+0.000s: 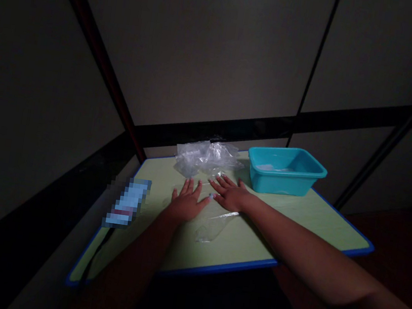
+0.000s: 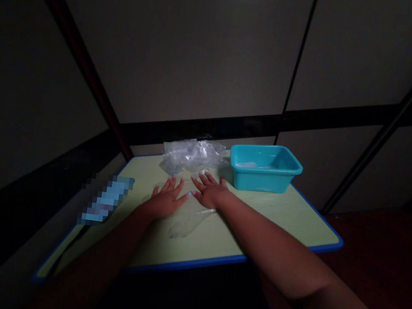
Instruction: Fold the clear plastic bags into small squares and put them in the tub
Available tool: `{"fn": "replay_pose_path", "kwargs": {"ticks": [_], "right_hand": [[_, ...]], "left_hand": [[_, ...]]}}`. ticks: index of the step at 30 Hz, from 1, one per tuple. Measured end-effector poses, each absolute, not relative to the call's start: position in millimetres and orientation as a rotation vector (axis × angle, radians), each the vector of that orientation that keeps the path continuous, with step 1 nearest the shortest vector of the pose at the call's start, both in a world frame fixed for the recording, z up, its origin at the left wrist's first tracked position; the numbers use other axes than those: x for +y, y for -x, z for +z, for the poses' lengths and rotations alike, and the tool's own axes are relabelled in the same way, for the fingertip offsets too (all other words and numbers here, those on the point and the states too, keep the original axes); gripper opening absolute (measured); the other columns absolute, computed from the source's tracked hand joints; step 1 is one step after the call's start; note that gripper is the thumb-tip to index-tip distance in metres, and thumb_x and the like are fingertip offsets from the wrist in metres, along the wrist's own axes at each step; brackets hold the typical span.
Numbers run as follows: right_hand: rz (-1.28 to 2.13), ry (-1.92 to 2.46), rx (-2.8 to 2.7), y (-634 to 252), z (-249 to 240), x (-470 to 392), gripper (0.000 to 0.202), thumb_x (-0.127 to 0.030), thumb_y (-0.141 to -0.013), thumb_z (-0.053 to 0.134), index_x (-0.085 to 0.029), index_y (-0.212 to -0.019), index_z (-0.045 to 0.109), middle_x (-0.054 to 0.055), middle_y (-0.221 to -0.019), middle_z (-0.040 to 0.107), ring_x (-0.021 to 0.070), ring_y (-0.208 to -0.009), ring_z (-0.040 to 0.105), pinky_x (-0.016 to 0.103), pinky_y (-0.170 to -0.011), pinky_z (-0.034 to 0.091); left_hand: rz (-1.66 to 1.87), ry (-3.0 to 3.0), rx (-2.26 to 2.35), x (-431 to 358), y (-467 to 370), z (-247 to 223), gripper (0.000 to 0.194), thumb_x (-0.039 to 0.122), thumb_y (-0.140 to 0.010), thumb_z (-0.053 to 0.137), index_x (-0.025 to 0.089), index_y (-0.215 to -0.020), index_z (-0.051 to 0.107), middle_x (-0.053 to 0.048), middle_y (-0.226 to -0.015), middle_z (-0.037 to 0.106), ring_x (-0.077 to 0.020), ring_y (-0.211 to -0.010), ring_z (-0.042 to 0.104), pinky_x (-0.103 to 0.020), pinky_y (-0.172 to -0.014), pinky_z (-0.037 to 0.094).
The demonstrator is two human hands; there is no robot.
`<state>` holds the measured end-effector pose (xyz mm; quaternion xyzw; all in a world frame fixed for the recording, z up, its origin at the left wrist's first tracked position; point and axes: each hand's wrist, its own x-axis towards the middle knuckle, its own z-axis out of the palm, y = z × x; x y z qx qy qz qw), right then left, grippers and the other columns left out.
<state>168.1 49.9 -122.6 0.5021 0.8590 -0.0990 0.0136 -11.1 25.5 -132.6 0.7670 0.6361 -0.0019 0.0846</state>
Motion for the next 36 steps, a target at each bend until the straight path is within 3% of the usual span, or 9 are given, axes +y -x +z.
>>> {"fn": "replay_pose_path", "kwargs": {"ticks": [3,9,13,24,27,30,33,36], "right_hand": [[-0.328,-1.544,2.685,-170,-122,51,0.064,-0.057,-0.090,0.018,-0.029,-0.146,0.007,0.004,-0.152,0.002,0.0261,-0.139,-0.001,0.066,-0.101,0.008],[-0.356,-1.491,2.682,-174,-120,52,0.073,-0.065,-0.086,0.021,-0.027,-0.146,0.003,0.005,-0.152,-0.002,0.0274,-0.138,-0.003,0.067,-0.100,0.007],[-0.376,-1.479,2.686,-175,-117,51,0.076,-0.066,-0.085,0.022,-0.026,-0.146,0.002,0.006,-0.152,-0.002,0.0276,-0.138,-0.004,0.066,-0.101,0.007],[-0.402,-1.464,2.685,-176,-114,50,0.076,-0.065,-0.086,0.023,-0.024,-0.146,0.000,0.005,-0.152,-0.002,0.0264,-0.139,-0.004,0.065,-0.102,0.004],[-0.420,-1.472,2.694,-176,-114,49,0.074,-0.063,-0.087,0.025,-0.024,-0.146,0.002,0.006,-0.152,0.000,0.0276,-0.138,-0.003,0.064,-0.102,0.004],[-0.395,-1.500,2.737,-176,-115,49,0.071,-0.061,-0.088,0.023,-0.025,-0.146,0.006,0.007,-0.152,0.002,0.0273,-0.138,-0.001,0.064,-0.103,0.003],[-0.302,-1.532,2.781,-177,-117,51,0.066,-0.056,-0.090,0.021,-0.024,-0.146,0.010,0.008,-0.152,0.003,0.0258,-0.139,0.001,0.063,-0.103,0.002],[-0.230,-1.560,2.744,-178,-117,50,0.064,-0.051,-0.091,0.022,-0.022,-0.147,0.008,0.009,-0.152,0.001,0.0255,-0.139,0.000,0.064,-0.102,0.001]], "left_hand": [[-0.103,-2.268,1.869,27,23,-127,0.083,0.070,-0.082,0.020,0.020,-0.147,0.003,-0.013,-0.151,-0.006,-0.0271,-0.138,-0.009,-0.060,-0.104,0.008],[-0.303,-2.227,1.755,26,40,-114,0.109,0.075,-0.068,0.042,0.017,-0.145,-0.009,-0.014,-0.148,-0.018,-0.0318,-0.136,-0.014,-0.063,-0.102,0.010],[-0.419,-2.266,1.641,28,55,-108,0.118,0.072,-0.060,0.054,0.021,-0.145,-0.011,-0.013,-0.147,-0.020,-0.0335,-0.136,-0.015,-0.065,-0.100,0.012],[-0.573,-2.236,1.651,30,85,-95,0.126,0.069,-0.047,0.067,0.030,-0.145,-0.001,-0.012,-0.149,-0.010,-0.0404,-0.134,-0.010,-0.061,-0.102,0.015],[-0.445,-2.240,1.735,30,81,-97,0.119,0.071,-0.054,0.062,0.027,-0.146,0.001,-0.013,-0.150,-0.008,-0.0383,-0.135,-0.009,-0.060,-0.102,0.017],[-0.127,-2.306,1.849,30,64,-102,0.098,0.070,-0.071,0.047,0.021,-0.146,0.007,-0.014,-0.151,-0.005,-0.0335,-0.136,-0.011,-0.058,-0.103,0.016],[0.109,-2.470,1.766,29,43,-108,0.073,0.060,-0.084,0.033,0.022,-0.145,0.019,-0.008,-0.152,-0.003,-0.0257,-0.139,-0.007,-0.053,-0.107,0.011],[0.098,-2.567,1.640,31,31,-114,0.060,0.051,-0.090,0.025,0.025,-0.144,0.022,-0.004,-0.153,0.002,-0.0213,-0.140,-0.003,-0.051,-0.108,0.008]]}}
